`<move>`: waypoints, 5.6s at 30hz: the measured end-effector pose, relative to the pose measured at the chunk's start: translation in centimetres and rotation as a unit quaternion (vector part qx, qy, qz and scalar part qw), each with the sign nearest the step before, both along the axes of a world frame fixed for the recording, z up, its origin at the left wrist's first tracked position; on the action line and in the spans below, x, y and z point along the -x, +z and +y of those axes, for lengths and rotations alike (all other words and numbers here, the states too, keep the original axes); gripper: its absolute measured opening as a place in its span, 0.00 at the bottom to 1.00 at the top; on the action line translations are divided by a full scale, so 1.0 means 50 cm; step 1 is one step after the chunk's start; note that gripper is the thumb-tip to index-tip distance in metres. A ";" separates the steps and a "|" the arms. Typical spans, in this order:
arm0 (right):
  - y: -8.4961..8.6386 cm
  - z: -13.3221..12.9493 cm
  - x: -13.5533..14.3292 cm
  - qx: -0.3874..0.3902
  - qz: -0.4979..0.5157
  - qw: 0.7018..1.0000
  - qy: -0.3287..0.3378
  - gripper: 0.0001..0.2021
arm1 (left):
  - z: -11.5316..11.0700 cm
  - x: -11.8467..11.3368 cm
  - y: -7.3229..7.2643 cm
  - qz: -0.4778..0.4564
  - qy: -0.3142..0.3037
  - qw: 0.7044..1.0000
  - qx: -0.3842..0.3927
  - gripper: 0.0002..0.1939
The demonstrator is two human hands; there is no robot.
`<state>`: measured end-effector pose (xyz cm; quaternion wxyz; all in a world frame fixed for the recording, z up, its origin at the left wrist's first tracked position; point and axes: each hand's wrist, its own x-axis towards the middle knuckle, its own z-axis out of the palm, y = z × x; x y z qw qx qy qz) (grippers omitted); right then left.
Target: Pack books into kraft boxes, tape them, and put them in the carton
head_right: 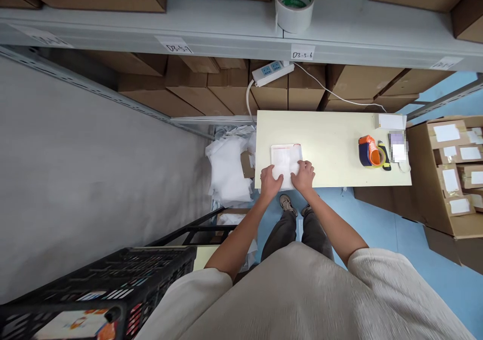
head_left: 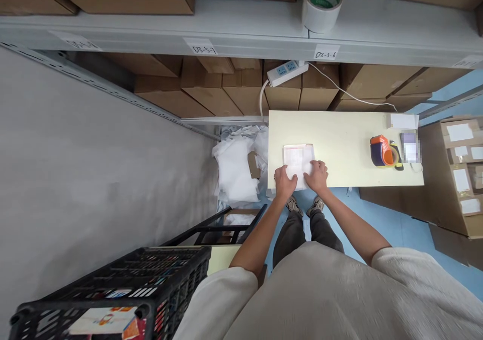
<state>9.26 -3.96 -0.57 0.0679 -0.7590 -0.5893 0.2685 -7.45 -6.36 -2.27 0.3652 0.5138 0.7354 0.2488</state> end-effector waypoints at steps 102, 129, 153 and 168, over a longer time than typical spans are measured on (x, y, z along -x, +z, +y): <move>0.154 -0.001 -0.584 -0.080 0.192 0.943 -0.261 0.14 | 0.117 -0.217 0.160 0.042 -0.078 0.996 -0.032 0.23; 0.050 0.102 -0.833 0.043 -0.138 0.986 0.078 0.14 | 0.054 -0.576 0.152 0.102 -0.138 0.985 -0.024 0.19; 0.235 0.107 -0.728 0.091 0.633 0.758 -0.131 0.20 | 0.034 -0.545 0.129 0.048 -0.128 0.990 -0.044 0.19; 0.254 0.060 -0.459 0.044 0.413 0.905 -0.092 0.29 | 0.018 -0.241 0.137 0.016 -0.064 0.998 -0.025 0.17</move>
